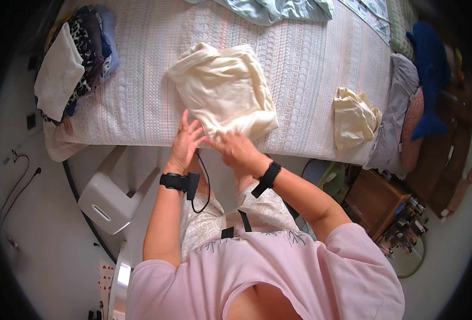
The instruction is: The person folds several shirts and a pair of shorts by hand on a bed.
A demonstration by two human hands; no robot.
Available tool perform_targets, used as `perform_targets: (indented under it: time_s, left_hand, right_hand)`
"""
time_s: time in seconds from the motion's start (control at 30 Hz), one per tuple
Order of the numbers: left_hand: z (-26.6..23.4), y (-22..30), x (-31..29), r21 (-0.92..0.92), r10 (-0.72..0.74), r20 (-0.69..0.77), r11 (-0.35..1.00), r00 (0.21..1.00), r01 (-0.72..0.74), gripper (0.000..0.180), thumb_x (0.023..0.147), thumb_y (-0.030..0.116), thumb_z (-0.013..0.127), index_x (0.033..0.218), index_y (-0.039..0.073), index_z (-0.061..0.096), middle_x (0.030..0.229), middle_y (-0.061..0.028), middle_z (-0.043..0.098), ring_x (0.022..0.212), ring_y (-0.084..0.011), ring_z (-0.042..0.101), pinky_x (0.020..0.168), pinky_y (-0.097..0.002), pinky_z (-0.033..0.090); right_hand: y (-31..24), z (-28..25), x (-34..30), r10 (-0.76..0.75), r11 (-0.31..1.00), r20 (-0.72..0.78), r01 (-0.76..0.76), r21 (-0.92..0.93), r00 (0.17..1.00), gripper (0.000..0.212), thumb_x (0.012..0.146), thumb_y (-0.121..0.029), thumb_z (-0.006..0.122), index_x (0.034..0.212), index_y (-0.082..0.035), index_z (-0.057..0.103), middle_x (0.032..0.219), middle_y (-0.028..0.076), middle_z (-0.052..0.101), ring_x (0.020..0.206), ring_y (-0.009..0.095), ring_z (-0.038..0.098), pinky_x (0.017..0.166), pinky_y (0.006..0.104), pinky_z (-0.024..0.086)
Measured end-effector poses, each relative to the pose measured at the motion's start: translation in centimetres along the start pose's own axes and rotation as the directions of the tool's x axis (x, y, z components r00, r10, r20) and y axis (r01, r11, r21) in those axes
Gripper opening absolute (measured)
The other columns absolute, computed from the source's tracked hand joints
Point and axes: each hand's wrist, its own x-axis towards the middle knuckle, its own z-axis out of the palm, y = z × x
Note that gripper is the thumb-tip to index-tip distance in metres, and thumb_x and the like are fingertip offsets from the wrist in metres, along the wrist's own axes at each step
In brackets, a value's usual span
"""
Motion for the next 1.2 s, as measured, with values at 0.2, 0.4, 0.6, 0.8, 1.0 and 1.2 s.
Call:
perform_targets:
  time_s: [0.2, 0.4, 0.6, 0.8, 1.0, 1.2]
  left_hand:
    - [-3.0, 4.5, -0.2, 0.336, 0.178, -0.074, 0.931, 0.981, -0.144, 0.058, 0.091, 0.035, 0.051, 0.138, 0.009, 0.029, 0.133, -0.0145, 0.040, 0.117, -0.0226, 0.044, 0.097, -0.0361, 0.036]
    - [1.1, 9.6, 7.6, 0.860, 0.499, 0.435, 0.016, 0.750, -0.510, 0.049, 0.079, 0.014, 0.065, 0.126, 0.011, 0.049, 0.123, -0.0087, 0.050, 0.116, -0.0252, 0.045, 0.099, -0.0335, 0.034]
    - [5.9, 11.3, 12.0, 0.859, 0.443, 0.472, -0.426, 0.762, -0.284, 0.050, 0.069, 0.021, 0.073, 0.115, 0.015, 0.056, 0.109, -0.0060, 0.055, 0.105, -0.0269, 0.049, 0.093, -0.0349, 0.037]
    - [4.7, 14.0, 16.0, 0.776, 0.325, 0.603, -0.451, 0.729, -0.441, 0.024, 0.076, 0.010, 0.064, 0.099, 0.008, 0.059, 0.093, -0.0065, 0.057, 0.084, -0.0251, 0.057, 0.077, -0.0327, 0.045]
    - [8.4, 16.9, 16.7, 0.867, 0.273, 0.470, 0.036, 0.840, -0.497, 0.016, 0.081, 0.004, 0.059, 0.097, 0.003, 0.054, 0.086, -0.0095, 0.061, 0.082, -0.0177, 0.057, 0.073, -0.0276, 0.045]
    - [7.9, 14.5, 20.7, 0.867, 0.331, 0.494, -0.262, 0.804, -0.424, 0.025, 0.077, 0.012, 0.066, 0.100, 0.010, 0.057, 0.083, -0.0093, 0.062, 0.077, -0.0233, 0.059, 0.071, -0.0314, 0.046]
  right_hand:
    - [2.7, -0.7, -4.5, 0.304, 0.887, -0.112, -0.238, 0.396, 0.946, 0.049, 0.070, -0.012, 0.067, 0.116, -0.007, 0.050, 0.115, 0.017, 0.047, 0.105, 0.035, 0.048, 0.089, 0.0417, 0.041]
    - [5.1, -1.4, -4.5, 0.640, 0.766, -0.465, -0.469, 0.439, 0.612, 0.046, 0.073, -0.010, 0.066, 0.114, -0.004, 0.047, 0.110, 0.015, 0.047, 0.103, 0.033, 0.046, 0.088, 0.0420, 0.038]
    - [5.5, 1.4, -2.0, 0.749, 0.663, -0.328, -0.652, 0.369, 0.576, 0.038, 0.071, -0.017, 0.071, 0.102, -0.009, 0.050, 0.098, 0.007, 0.050, 0.094, 0.025, 0.047, 0.080, 0.0381, 0.035]
    - [7.1, 1.8, -2.9, 0.731, 0.678, -0.423, -0.495, 0.543, 0.536, 0.020, 0.074, -0.009, 0.065, 0.089, -0.010, 0.052, 0.085, 0.003, 0.051, 0.088, 0.023, 0.049, 0.079, 0.0376, 0.034]
    - [7.3, 1.1, -4.7, 0.806, 0.567, -0.400, -0.373, 0.734, 0.437, 0.015, 0.080, -0.008, 0.057, 0.090, -0.007, 0.046, 0.079, 0.011, 0.056, 0.073, 0.033, 0.056, 0.066, 0.0427, 0.043]
    - [9.5, 2.1, -4.4, 0.873, 0.445, -0.271, -0.430, 0.786, 0.406, 0.022, 0.083, -0.015, 0.058, 0.098, -0.008, 0.044, 0.088, 0.013, 0.059, 0.077, 0.037, 0.058, 0.063, 0.0444, 0.046]
